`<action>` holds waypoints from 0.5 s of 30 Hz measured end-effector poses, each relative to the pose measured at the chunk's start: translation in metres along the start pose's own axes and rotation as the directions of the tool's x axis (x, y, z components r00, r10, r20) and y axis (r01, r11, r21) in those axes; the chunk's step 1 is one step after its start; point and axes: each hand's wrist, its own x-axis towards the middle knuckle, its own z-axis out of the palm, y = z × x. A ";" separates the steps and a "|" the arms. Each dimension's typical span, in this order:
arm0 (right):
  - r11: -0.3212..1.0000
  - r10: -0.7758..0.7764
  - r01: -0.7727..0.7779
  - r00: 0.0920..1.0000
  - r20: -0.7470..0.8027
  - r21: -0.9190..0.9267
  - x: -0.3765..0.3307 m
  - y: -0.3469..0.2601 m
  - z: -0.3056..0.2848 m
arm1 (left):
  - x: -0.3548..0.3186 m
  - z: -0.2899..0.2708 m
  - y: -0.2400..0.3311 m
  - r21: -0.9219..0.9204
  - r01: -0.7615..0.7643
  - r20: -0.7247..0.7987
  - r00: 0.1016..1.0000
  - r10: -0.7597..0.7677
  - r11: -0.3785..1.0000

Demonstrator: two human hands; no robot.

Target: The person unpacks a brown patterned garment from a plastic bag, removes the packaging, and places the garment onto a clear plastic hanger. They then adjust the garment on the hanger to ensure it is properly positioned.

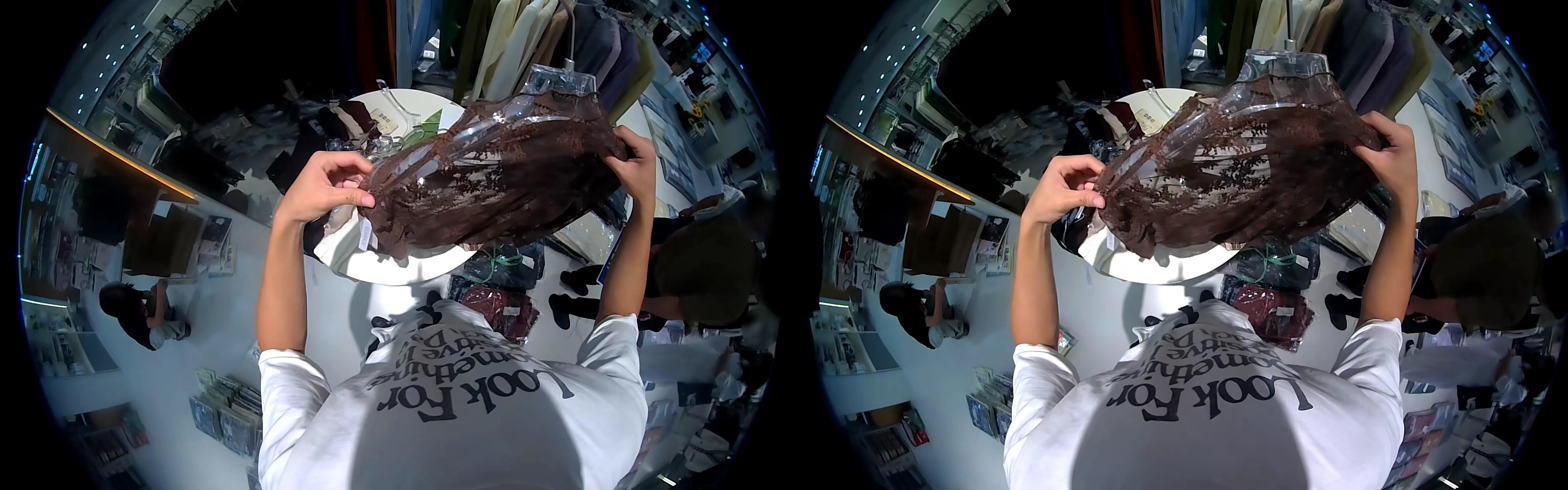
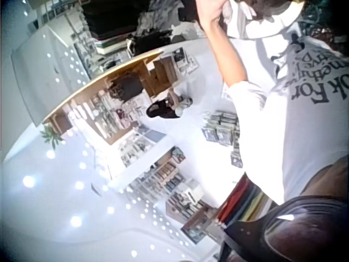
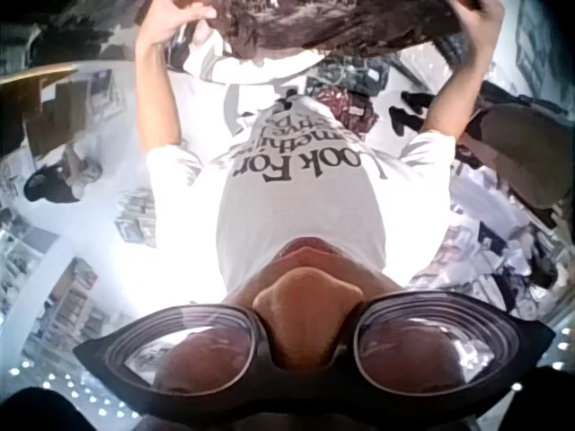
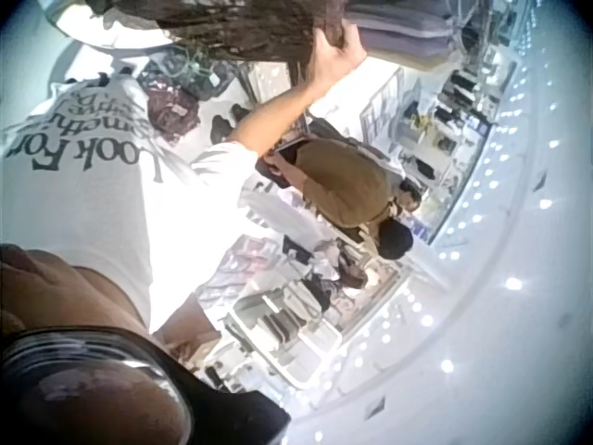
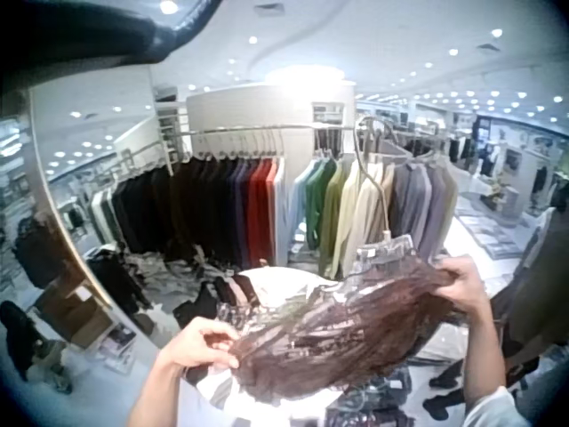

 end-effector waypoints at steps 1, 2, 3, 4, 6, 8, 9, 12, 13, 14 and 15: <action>1.000 0.007 -0.007 1.000 0.015 -0.010 -0.001 0.002 -0.001 | -0.002 -0.003 -0.003 0.036 0.035 0.003 0.999 -0.035 0.999; 1.000 0.015 -0.014 0.999 0.030 -0.020 -0.002 0.005 -0.004 | -0.002 -0.003 -0.006 0.013 0.010 -0.040 0.999 -0.009 1.000; 0.999 0.022 -0.020 0.999 0.045 -0.029 -0.003 0.007 -0.006 | -0.002 -0.003 -0.007 0.010 -0.010 -0.013 1.000 0.010 1.000; 1.000 0.005 -0.003 0.998 0.055 -0.028 -0.003 0.008 -0.006 | -0.001 -0.003 -0.006 0.005 -0.029 0.014 0.999 0.029 1.000; 0.999 -0.029 0.031 0.997 0.075 -0.026 -0.003 0.010 -0.007 | 0.002 -0.002 -0.001 -0.001 -0.063 0.030 0.998 0.063 0.998; 0.996 -0.078 0.082 0.993 0.091 -0.031 -0.003 0.012 -0.008 | 0.003 -0.007 -0.008 -0.100 -0.191 -0.050 0.981 0.187 0.976; 0.994 -0.103 0.106 0.990 0.098 -0.033 -0.003 0.014 -0.009 | 0.003 -0.009 -0.010 -0.202 -0.249 -0.110 0.967 0.231 0.947; 0.992 -0.122 0.123 0.989 0.085 -0.005 -0.005 0.018 -0.010 | 0.007 -0.015 -0.020 -0.229 -0.263 -0.226 0.951 0.212 0.937; 0.992 -0.123 0.123 0.991 0.048 -0.001 -0.005 0.017 -0.009 | 0.009 -0.014 -0.018 -0.212 -0.213 -0.216 0.962 0.167 0.954; 0.992 -0.124 0.124 0.992 0.010 0.003 -0.005 0.016 -0.009 | 0.008 -0.009 -0.019 -0.182 -0.170 -0.171 0.975 0.140 0.968; 0.992 -0.124 0.125 0.992 -0.028 0.007 -0.005 0.015 -0.008 | 0.007 -0.003 -0.018 -0.150 -0.128 -0.127 0.986 0.110 0.980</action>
